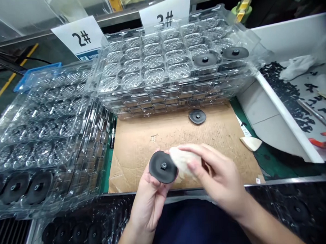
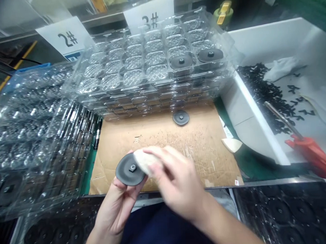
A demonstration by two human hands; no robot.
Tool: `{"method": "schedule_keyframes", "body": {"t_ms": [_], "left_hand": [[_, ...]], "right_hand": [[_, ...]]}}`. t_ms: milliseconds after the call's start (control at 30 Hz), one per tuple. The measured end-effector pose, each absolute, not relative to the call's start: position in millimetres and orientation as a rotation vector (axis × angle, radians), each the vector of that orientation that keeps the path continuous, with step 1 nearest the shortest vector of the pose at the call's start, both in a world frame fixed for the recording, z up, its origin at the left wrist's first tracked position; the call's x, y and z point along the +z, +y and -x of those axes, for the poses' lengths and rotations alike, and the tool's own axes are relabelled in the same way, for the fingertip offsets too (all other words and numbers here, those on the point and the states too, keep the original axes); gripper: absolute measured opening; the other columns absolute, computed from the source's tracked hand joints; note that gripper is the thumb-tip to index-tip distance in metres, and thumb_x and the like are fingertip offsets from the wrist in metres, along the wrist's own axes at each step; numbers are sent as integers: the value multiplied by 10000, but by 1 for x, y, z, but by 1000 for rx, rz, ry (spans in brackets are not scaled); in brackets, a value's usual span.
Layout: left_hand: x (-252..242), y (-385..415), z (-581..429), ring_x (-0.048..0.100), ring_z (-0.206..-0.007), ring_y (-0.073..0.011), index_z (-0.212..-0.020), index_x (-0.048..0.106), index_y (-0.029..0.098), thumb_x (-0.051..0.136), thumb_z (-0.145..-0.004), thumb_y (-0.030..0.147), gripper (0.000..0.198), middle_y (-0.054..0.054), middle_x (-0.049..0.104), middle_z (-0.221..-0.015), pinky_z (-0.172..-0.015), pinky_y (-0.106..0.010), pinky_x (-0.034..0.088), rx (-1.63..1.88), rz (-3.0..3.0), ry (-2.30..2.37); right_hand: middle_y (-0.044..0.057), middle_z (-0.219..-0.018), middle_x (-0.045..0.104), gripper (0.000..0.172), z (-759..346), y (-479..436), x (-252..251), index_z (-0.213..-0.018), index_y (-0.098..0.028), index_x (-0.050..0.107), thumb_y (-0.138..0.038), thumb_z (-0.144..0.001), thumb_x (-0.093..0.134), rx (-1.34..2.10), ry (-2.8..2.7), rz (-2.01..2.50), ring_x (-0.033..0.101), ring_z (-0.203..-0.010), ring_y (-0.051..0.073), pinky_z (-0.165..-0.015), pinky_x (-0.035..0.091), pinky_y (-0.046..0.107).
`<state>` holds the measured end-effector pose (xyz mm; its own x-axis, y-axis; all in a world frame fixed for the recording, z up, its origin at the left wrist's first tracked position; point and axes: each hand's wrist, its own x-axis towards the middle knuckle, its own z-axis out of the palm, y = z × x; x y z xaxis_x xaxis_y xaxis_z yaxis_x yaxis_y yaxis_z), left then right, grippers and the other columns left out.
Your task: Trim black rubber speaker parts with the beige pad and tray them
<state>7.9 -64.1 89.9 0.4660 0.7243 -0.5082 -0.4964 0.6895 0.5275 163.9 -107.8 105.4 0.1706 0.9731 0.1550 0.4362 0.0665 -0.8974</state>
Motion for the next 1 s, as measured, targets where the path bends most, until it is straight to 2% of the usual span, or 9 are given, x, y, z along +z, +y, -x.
{"method": "schedule_keyframes", "body": {"t_ms": [200, 300, 400, 533, 633, 733, 833, 933, 1000], "left_hand": [[93, -70, -6, 609, -991, -193, -1097, 603, 271, 715, -675, 260, 437, -19, 650, -1095, -848, -263, 504, 724, -313, 810], [97, -70, -6, 620, -950, -151, -1031, 638, 249, 698, -695, 253, 341, -10, 678, -1018, -820, -204, 495, 692, -310, 782], [100, -67, -3, 605, -1002, -199, -1056, 625, 253, 739, -640, 272, 432, -13, 662, -1075, -872, -262, 481, 676, -341, 732], [101, -64, 2, 620, -986, -219, -1062, 618, 265, 753, -620, 263, 462, -13, 655, -1096, -881, -285, 483, 743, -369, 725], [102, -67, -1, 624, -984, -217, -1080, 609, 274, 725, -661, 200, 441, -18, 647, -1118, -929, -316, 454, 741, -369, 702], [103, -71, -6, 607, -1014, -211, -1093, 603, 267, 738, -644, 200, 473, -29, 642, -1129, -909, -285, 461, 717, -366, 678], [102, -73, -4, 604, -1014, -214, -1103, 594, 284, 703, -687, 205, 436, -14, 646, -1117, -895, -302, 473, 685, -350, 728], [99, -73, -1, 618, -975, -187, -1102, 592, 290, 685, -700, 164, 431, -4, 658, -1085, -843, -265, 500, 734, -378, 800], [99, -75, -1, 613, -980, -175, -1119, 585, 284, 699, -691, 200, 451, -12, 665, -1066, -826, -231, 498, 731, -385, 828]], "right_hand": [[7, -862, 618, 261, -149, -99, 150, -1059, -195, 591, -110, -872, 430, 999, -1745, 1338, 563, -773, 112, -704, 452, 220], [39, -884, 616, 259, -144, -94, 149, -1085, -151, 581, -133, -876, 428, 800, -1692, 1345, 564, -794, 127, -725, 452, 238], [40, -917, 621, 279, -147, -101, 143, -1122, -144, 562, -123, -874, 436, 806, -1674, 1270, 566, -799, 114, -738, 452, 224], [-27, -844, 623, 212, -174, -117, 131, -1020, -245, 612, -157, -873, 488, 961, -1584, 1496, 553, -688, 71, -611, 438, 167], [-17, -968, 620, 223, -182, -124, 131, -1059, -272, 594, -194, -867, 512, 700, -1336, 1692, 572, -804, 103, -637, 445, 186], [7, -1060, 603, 307, -167, -124, 142, -1151, -237, 541, -154, -857, 509, 543, -1363, 1544, 562, -908, 124, -740, 448, 205], [36, -960, 629, 307, -148, -117, 151, -1161, -160, 529, -121, -866, 454, 688, -1621, 1308, 572, -833, 129, -746, 456, 233], [5, -862, 623, 250, -140, -107, 152, -1051, -200, 586, -115, -870, 436, 932, -1771, 1341, 567, -765, 116, -681, 451, 226], [9, -852, 612, 246, -138, -100, 150, -1053, -200, 588, -135, -877, 429, 868, -1752, 1401, 561, -753, 119, -667, 447, 232]]}}
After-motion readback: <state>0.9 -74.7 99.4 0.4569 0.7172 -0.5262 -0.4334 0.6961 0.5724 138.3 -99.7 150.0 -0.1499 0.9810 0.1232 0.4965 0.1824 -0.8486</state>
